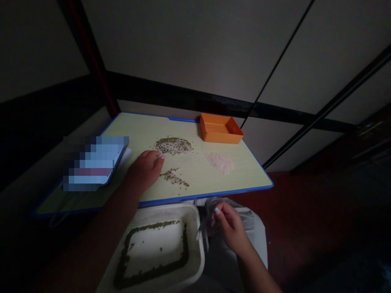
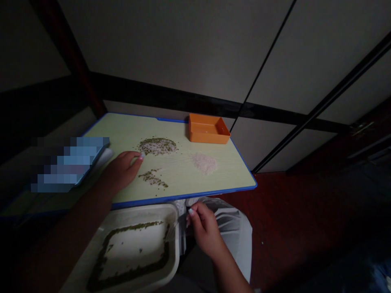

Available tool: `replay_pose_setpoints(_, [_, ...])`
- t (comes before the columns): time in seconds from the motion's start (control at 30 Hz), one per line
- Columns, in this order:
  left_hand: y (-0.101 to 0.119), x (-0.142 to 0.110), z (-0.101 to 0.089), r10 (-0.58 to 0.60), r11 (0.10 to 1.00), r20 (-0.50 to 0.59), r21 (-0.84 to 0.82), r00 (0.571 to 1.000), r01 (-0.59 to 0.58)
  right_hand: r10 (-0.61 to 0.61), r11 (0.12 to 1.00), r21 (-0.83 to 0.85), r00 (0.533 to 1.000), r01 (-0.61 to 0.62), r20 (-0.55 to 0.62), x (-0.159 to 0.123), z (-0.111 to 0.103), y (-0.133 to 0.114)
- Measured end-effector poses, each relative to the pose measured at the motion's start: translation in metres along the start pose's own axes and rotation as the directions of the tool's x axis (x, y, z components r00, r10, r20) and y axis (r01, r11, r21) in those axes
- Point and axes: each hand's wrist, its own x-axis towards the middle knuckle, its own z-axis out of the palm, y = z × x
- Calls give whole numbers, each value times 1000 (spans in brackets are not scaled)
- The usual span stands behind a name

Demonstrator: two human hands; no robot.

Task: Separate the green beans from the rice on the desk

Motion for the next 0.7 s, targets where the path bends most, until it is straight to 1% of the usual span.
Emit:
replay_pose_setpoints(0.03, [0,0,0,7,1000,-5,-2,1000,-7,1,1000,-18,1000,-1,-2,-5,0,5])
replay_pose_setpoints(0.1, [-1,0,1,16,1000,-12,-8,1000,-16,19,1000,-26,999,-18,36,-9,2,16])
replay_pose_setpoints(0.17, [0,1,1,14,1000,-14,-12,1000,-14,99,994,35,988,-103,119,-9,5,26])
replay_pose_setpoints(0.23, [1,1,1,13,1000,-12,-13,1000,-14,184,976,75,960,-204,212,-5,8,33])
replay_pose_setpoints(0.3, [3,2,0,26,1000,-18,-13,1000,-26,206,969,67,926,-238,316,1,10,34])
replay_pose_setpoints(0.33, [4,2,0,37,999,-26,-13,999,-38,191,972,59,910,-228,367,4,11,34])
replay_pose_setpoints(0.43, [7,2,-1,86,996,-52,-16,995,-87,100,992,23,865,-128,491,16,13,29])
replay_pose_setpoints(0.47, [8,2,-1,100,995,-57,-17,993,-101,69,996,16,852,-90,519,20,15,28])
replay_pose_setpoints(0.53, [10,2,-1,118,993,-59,-18,991,-119,-13,1000,8,847,10,531,24,19,28])
replay_pose_setpoints(0.6, [13,2,-2,128,991,-62,-17,990,-130,-65,993,-51,871,103,486,26,26,32])
replay_pose_setpoints(0.7, [19,2,-4,148,989,-60,-4,987,-149,-100,961,-211,937,178,335,22,37,41])
